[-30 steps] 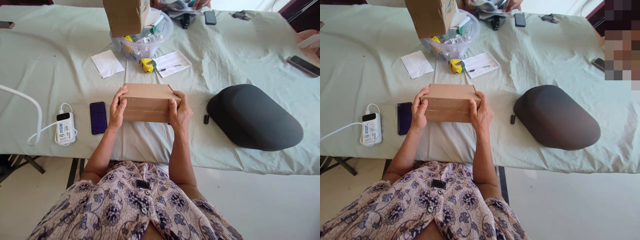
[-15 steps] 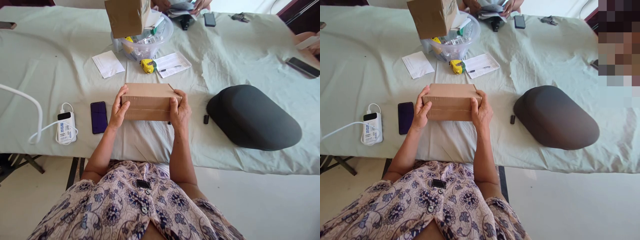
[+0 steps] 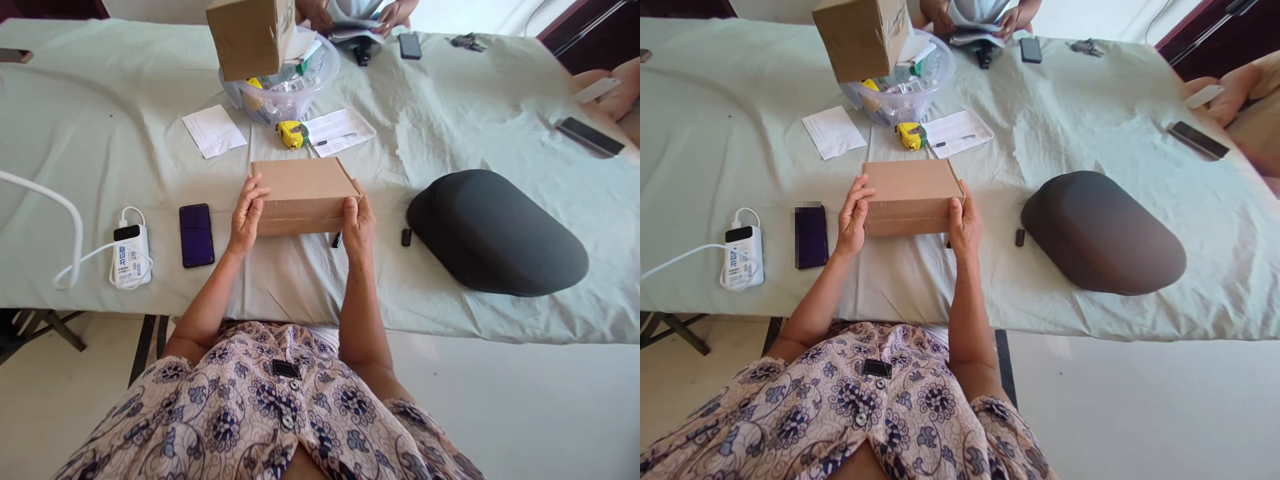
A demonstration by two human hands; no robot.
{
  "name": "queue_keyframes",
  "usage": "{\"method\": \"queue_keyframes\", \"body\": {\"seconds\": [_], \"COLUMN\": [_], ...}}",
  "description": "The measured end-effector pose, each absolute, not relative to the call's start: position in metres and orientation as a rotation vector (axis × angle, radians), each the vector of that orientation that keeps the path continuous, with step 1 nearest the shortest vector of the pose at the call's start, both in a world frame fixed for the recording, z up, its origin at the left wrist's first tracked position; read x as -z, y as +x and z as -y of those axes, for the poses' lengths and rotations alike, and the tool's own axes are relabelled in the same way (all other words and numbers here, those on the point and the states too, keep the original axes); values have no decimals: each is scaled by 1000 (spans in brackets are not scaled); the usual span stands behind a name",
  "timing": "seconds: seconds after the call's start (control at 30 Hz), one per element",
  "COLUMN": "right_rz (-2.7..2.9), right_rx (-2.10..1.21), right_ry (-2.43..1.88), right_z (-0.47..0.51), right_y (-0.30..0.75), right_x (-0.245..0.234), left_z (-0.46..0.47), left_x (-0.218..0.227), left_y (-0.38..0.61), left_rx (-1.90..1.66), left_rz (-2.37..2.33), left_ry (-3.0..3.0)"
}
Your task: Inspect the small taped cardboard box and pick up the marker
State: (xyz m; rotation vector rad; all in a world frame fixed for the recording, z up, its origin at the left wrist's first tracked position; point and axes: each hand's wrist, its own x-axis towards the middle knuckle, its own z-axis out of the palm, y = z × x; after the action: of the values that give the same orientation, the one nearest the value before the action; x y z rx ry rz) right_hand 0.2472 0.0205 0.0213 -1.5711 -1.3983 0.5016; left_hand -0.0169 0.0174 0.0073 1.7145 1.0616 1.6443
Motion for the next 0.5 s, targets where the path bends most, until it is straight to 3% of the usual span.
{"method": "queue_keyframes", "body": {"seconds": [0.33, 0.5], "right_rz": [1355, 1408], "right_rx": [-604, -480], "right_ry": [-1642, -1644], "right_z": [-32, -35], "right_y": [249, 250], "right_x": [13, 22], "left_z": [-28, -31], "left_x": [21, 22], "left_y": [-33, -39], "left_rx": [-1449, -1405], "left_rz": [-1030, -1004], "left_ry": [2017, 2055]}}
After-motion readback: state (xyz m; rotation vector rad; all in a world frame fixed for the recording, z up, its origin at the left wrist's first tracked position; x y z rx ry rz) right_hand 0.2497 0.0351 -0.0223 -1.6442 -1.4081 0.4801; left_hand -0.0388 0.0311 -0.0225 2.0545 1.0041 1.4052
